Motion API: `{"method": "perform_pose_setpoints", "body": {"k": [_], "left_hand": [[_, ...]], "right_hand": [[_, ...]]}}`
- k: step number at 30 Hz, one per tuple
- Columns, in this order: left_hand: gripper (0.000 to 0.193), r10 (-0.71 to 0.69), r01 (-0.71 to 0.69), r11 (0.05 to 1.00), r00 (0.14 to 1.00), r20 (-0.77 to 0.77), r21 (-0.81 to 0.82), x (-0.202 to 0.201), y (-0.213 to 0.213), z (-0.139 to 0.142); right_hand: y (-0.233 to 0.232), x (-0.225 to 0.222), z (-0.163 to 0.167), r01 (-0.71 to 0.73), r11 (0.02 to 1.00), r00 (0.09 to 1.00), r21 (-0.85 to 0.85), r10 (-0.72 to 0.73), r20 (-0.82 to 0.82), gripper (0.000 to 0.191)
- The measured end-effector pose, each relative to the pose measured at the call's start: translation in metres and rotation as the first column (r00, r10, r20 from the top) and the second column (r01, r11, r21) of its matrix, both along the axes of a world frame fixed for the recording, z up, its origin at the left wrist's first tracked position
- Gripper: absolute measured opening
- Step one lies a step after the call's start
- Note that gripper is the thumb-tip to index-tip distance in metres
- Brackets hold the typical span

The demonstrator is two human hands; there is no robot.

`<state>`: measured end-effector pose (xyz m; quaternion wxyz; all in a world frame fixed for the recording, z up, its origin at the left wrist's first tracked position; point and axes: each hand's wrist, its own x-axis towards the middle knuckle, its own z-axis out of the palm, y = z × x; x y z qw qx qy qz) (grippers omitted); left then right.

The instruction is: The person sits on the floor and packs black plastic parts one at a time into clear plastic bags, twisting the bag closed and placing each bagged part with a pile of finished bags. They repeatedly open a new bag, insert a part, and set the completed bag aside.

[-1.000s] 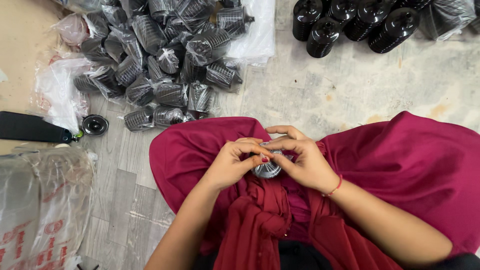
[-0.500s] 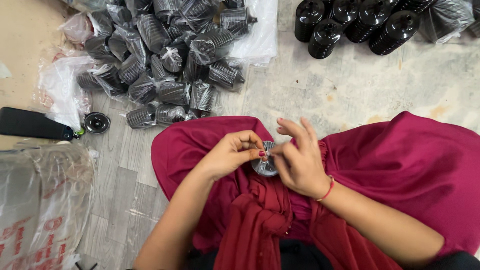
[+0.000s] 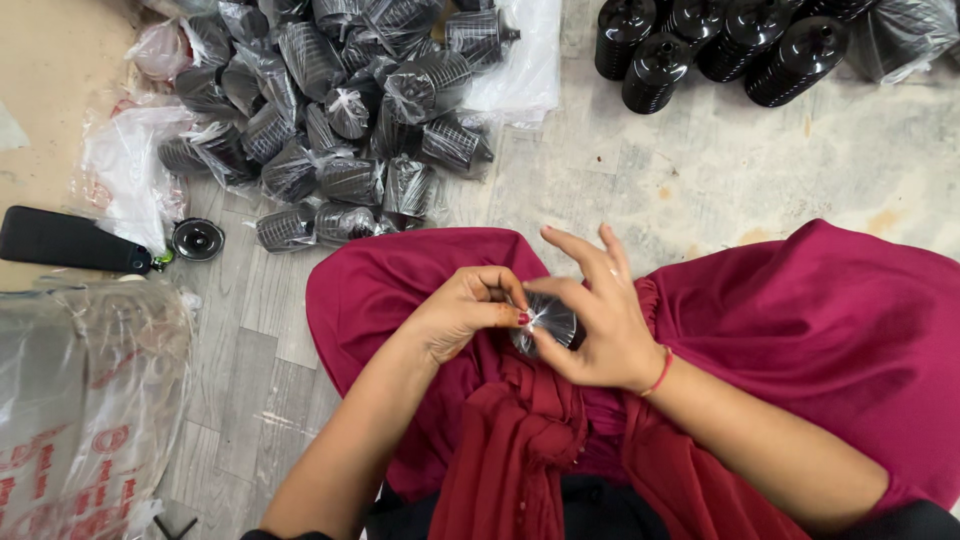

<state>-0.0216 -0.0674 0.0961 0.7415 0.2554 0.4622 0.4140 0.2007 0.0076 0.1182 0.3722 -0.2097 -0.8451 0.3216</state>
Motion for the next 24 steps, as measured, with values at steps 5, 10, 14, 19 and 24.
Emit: {"method": "perform_pose_setpoints", "body": {"k": [5,10,14,19,24], "left_hand": [[0.014,0.095,-0.023,0.981,0.922,-0.375,0.192,0.014,-0.002,0.022],[0.017,0.571,0.376,0.75,0.046,-0.82,0.544,0.039,-0.017,0.048],[0.009,0.734,0.511,0.644,-0.205,-0.647,0.569,0.048,-0.025,0.049],[0.008,0.777,0.469,0.621,-0.264,-0.572,0.627,0.048,-0.028,0.037],[0.013,0.798,0.526,0.588,-0.256,-0.545,0.614,0.053,-0.025,0.028]], "right_hand": [[0.007,-0.002,-0.004,-0.15,0.959,0.979,-0.241,0.178,0.099,0.036],[-0.004,-0.009,-0.008,-0.07,0.968,0.976,-0.242,0.116,0.186,0.028],[-0.006,-0.006,-0.007,-0.092,0.963,0.984,-0.253,0.127,0.128,0.028],[0.002,-0.001,-0.015,-0.338,0.55,0.94,-0.764,0.16,-0.301,0.021],[-0.003,-0.003,-0.03,-0.374,0.224,0.916,-0.9,-0.061,-0.396,0.011]]}}
